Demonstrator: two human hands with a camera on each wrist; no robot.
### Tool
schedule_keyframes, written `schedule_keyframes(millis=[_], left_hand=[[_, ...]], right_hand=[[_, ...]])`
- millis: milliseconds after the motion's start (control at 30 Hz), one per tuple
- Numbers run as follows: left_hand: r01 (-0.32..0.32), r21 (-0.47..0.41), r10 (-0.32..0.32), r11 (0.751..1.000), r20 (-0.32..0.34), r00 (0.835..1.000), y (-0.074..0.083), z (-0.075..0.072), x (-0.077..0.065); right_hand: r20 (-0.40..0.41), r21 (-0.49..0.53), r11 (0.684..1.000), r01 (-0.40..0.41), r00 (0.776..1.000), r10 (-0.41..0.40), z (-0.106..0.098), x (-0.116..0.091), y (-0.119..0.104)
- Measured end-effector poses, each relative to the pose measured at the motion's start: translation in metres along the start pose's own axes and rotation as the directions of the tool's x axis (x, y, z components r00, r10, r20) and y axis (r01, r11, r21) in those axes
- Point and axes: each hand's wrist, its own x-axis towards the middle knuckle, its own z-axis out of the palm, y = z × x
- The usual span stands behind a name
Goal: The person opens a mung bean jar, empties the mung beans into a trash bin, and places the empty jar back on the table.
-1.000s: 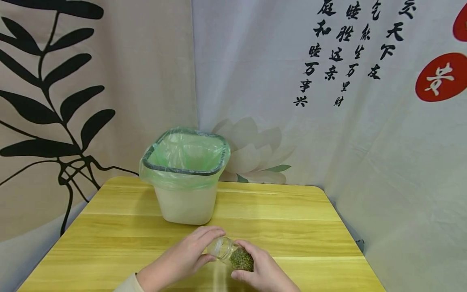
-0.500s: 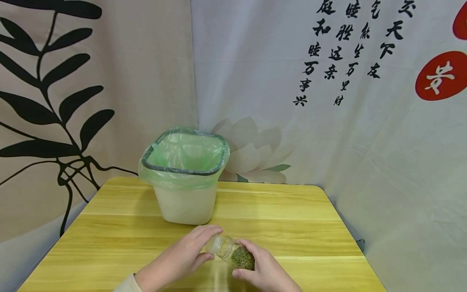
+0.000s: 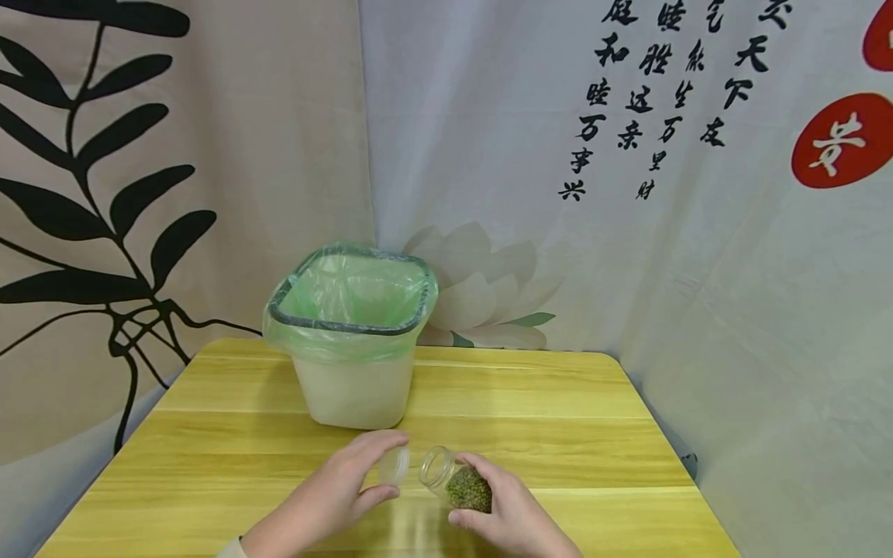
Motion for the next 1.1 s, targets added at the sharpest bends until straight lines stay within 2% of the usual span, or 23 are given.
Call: schedule_keyframes(millis=[167,333,433,533,667,767,900,1100], left_hand=[[0.018,-0.061,-0.021,0.998,-0.051,0.998,-0.006,0.001,-0.008],[0.047,-0.067,-0.053,0.997,-0.097,0.994,-0.014,0.002,-0.015],[0.119,-0.079,-0.126,0.99,-0.079,0.989,-0.018,0.001,-0.02],[0.21,-0.077,-0.215,0.975,-0.057,0.975,-0.022,0.0,-0.025],[0.318,-0.019,-0.318,0.948,-0.053,0.947,-0.026,0.0,-0.031],[0.365,0.045,-0.361,0.93,-0.063,0.93,-0.029,0.001,-0.036],[0.382,0.096,-0.376,0.919,-0.073,0.924,-0.032,0.003,-0.04],[0.391,0.117,-0.386,0.913,-0.062,0.92,-0.039,0.004,-0.043]], right_hand=[[0.0,0.021,1.0,-0.017,1.0,0.017,0.0,-0.001,0.002],[-0.007,0.038,0.999,-0.026,1.0,0.026,-0.001,-0.002,0.003],[-0.015,0.038,0.999,-0.029,0.999,0.03,-0.001,-0.002,0.004],[-0.022,0.045,0.998,-0.036,0.999,0.037,-0.001,-0.003,0.005],[-0.027,0.056,0.997,-0.056,0.998,0.058,-0.001,-0.005,0.006],[-0.035,0.055,0.996,-0.068,0.997,0.07,-0.002,-0.006,0.007],[-0.038,0.077,0.994,-0.073,0.996,0.076,-0.005,-0.008,0.01],[-0.053,0.081,0.993,-0.081,0.995,0.086,-0.008,-0.009,0.013]])
